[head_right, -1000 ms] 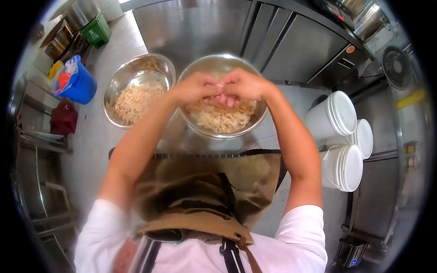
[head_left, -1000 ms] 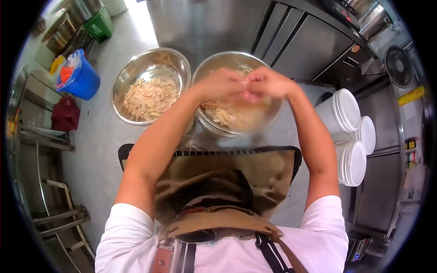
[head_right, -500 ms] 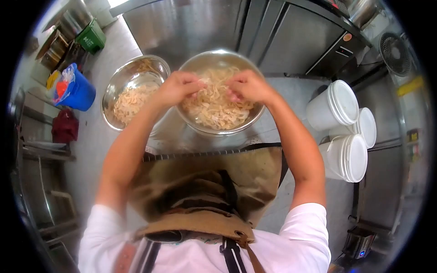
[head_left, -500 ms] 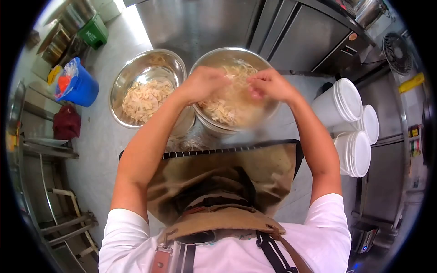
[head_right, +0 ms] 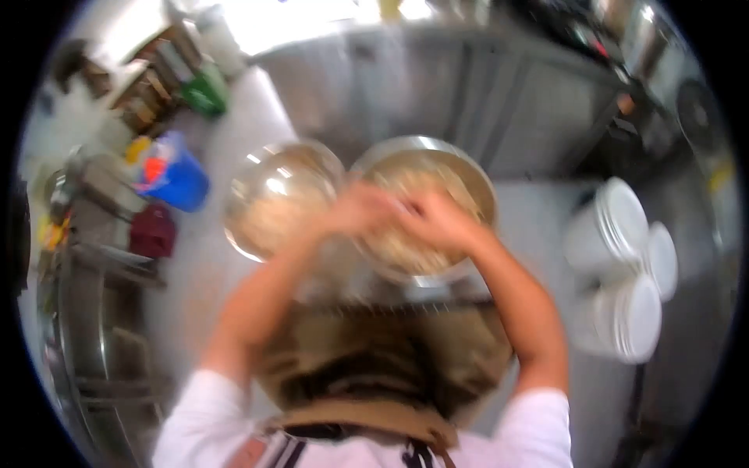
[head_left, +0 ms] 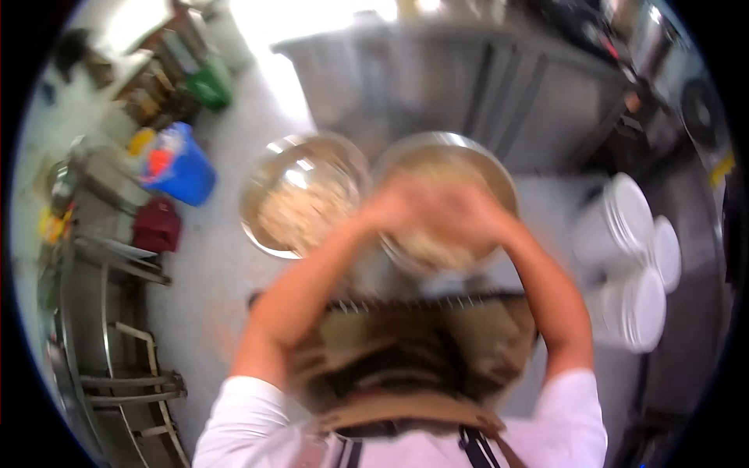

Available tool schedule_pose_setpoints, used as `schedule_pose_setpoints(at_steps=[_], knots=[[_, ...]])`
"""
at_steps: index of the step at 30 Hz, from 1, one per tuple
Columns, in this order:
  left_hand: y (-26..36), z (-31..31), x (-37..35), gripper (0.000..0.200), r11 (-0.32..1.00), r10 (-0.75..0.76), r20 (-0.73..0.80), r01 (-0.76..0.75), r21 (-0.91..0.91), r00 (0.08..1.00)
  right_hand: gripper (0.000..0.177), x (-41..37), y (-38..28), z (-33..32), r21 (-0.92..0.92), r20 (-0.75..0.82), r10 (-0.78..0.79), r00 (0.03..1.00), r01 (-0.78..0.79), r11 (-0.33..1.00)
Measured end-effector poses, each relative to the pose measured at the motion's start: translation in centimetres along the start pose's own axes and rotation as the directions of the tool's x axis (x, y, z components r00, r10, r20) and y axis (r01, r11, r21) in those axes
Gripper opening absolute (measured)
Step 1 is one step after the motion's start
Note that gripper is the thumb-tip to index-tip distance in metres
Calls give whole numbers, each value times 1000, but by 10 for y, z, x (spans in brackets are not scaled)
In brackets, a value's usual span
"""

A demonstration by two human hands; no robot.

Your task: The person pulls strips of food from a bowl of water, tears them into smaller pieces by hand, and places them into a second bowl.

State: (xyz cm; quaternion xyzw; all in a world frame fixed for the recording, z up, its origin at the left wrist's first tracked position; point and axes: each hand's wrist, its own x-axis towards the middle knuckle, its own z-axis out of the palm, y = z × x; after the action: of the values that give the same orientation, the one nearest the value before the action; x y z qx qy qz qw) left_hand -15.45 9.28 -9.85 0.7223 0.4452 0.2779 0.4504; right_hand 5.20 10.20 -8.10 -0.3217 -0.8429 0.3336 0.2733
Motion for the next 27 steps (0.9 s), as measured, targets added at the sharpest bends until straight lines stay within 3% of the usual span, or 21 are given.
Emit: schedule_pose_setpoints(at_steps=[1,3,4,6,9,11,13,14,16,17,18,19,20,22,25,27], knots=[[-11,0,2,22,995,-34,-18,36,92,999,32,0,5,-2,-27,100,74,992,-72,997],[-1,2,-1,26,998,39,-21,-40,-48,999,28,4,-8,-6,-146,55,79,995,-71,987],[-5,2,0,27,990,139,-42,-137,44,989,22,4,-13,-9,-131,76,123,990,-112,985],[28,1,-12,25,997,-66,-29,67,32,997,19,3,-20,-6,-112,9,167,986,-164,980],[12,6,-8,19,993,81,-85,-74,92,993,19,5,-12,-4,-119,-12,188,982,-188,975],[-3,14,-5,19,951,226,-146,-186,245,963,21,2,9,4,-196,-56,243,969,-249,948],[-3,14,-16,18,976,201,-187,-181,118,962,24,1,28,4,-297,-162,187,969,-228,927],[2,3,-18,20,991,111,-217,-92,98,970,24,-6,44,0,-317,-136,265,954,-296,901],[17,-11,-25,26,996,-76,-271,87,27,960,24,-25,58,3,-143,-175,298,938,-324,935],[38,-16,-35,28,990,-131,-292,109,-90,947,22,-37,42,13,31,-109,334,936,-333,942],[39,-20,-38,28,992,-119,-338,94,-88,934,21,-41,21,24,203,-63,346,936,-327,923],[31,-21,-39,30,980,-87,-335,20,-198,938,18,-51,2,45,284,8,365,931,-352,892],[26,-22,-40,31,956,-46,-347,-60,-288,937,16,-62,-17,65,366,69,365,928,-364,856],[36,-28,-47,27,985,-57,-389,-10,-170,920,11,-69,-19,109,162,117,62,991,-81,984],[44,-35,-62,26,998,-40,-412,16,-62,910,11,-73,8,175,130,141,-32,990,14,991],[60,-40,-70,27,1000,-28,-400,22,-20,916,12,-72,34,206,74,212,33,977,-50,996]])
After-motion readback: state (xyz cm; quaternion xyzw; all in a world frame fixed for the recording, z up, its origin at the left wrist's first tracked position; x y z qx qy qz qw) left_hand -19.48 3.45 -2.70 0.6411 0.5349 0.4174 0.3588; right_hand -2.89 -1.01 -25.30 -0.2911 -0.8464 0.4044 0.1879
